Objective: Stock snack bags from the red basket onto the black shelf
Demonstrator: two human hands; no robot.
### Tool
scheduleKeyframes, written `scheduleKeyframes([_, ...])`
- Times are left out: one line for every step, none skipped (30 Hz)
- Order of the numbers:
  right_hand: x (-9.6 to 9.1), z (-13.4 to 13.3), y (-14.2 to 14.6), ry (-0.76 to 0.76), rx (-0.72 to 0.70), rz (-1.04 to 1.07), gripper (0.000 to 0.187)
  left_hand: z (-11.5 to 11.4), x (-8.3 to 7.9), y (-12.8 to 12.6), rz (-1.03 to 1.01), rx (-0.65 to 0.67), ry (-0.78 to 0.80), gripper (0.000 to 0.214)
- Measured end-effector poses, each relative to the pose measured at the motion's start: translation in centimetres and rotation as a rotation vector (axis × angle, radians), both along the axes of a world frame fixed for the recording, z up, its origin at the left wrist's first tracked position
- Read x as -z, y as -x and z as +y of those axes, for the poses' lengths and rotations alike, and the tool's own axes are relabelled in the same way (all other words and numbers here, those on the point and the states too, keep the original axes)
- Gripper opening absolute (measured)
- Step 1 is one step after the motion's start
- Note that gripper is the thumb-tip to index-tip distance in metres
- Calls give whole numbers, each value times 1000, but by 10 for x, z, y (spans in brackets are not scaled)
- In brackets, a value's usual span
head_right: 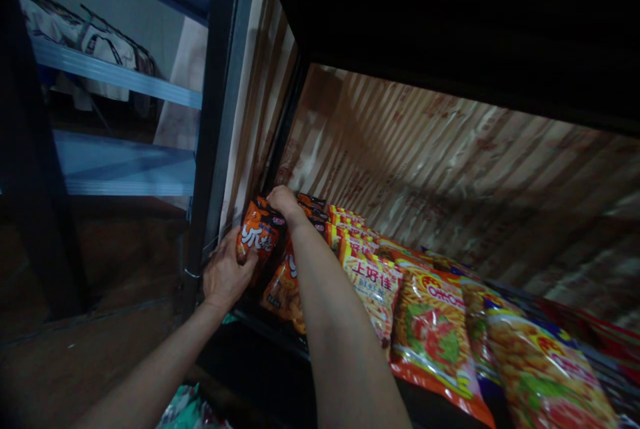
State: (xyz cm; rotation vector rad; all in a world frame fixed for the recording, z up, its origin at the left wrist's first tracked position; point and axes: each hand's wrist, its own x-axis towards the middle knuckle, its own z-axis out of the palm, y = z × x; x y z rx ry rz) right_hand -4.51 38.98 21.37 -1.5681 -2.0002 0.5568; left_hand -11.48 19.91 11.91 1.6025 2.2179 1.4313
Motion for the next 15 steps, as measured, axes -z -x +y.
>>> scheduleKeyframes([0, -1, 0, -15, 2, -40, 10, 0, 0, 0, 10, -5, -10, 55])
scheduleKeyframes([0, -2, 0, -34, 2, -89, 11, 0, 0, -1, 24, -8, -21, 55])
scheduleKeyframes([-1, -2, -1, -49, 2, -132, 11, -1, 1, -1, 38, -13, -30, 55])
scheduleKeyframes([-1, -3, -1, -59, 1, -164, 11, -1, 2, -1, 52, -21, -35, 55])
scheduleKeyframes([-2, -4, -1, -68, 0, -193, 10, -1, 3, -1, 69, -30, -43, 55])
scheduleKeyframes([-3, -4, -2, -74, -1, -219, 9, -2, 4, -1, 90, -36, -58, 55])
scheduleKeyframes([-4, -5, -2, -79, 0, -241, 8, -2, 5, 0, 116, -38, -82, 56])
scheduleKeyframes([-5, -5, -3, -83, -1, -260, 8, -3, 5, 0, 147, -35, -110, 56])
scheduleKeyframes([-5, -5, -3, -86, -4, -275, 8, -4, 6, 0, 179, -26, -138, 56])
scheduleKeyframes([-6, -6, -4, -90, -9, -288, 8, -4, 6, -1, 211, -11, -159, 56])
scheduleKeyframes([-6, -6, -4, -95, -15, -298, 8, -5, 6, -1, 236, 6, -169, 55])
scheduleKeyframes([-6, -7, -4, -100, -20, -307, 8, -5, 6, -1, 254, 17, -168, 54])
scheduleKeyframes([-6, -7, -5, -103, -22, -314, 8, -5, 6, -2, 262, 22, -158, 53])
scheduleKeyframes([-6, -7, -5, -105, -22, -319, 8, -4, 7, -2, 265, 19, -143, 53])
scheduleKeyframes([-6, -8, -5, -106, -20, -324, 8, -4, 7, -3, 261, 12, -123, 54])
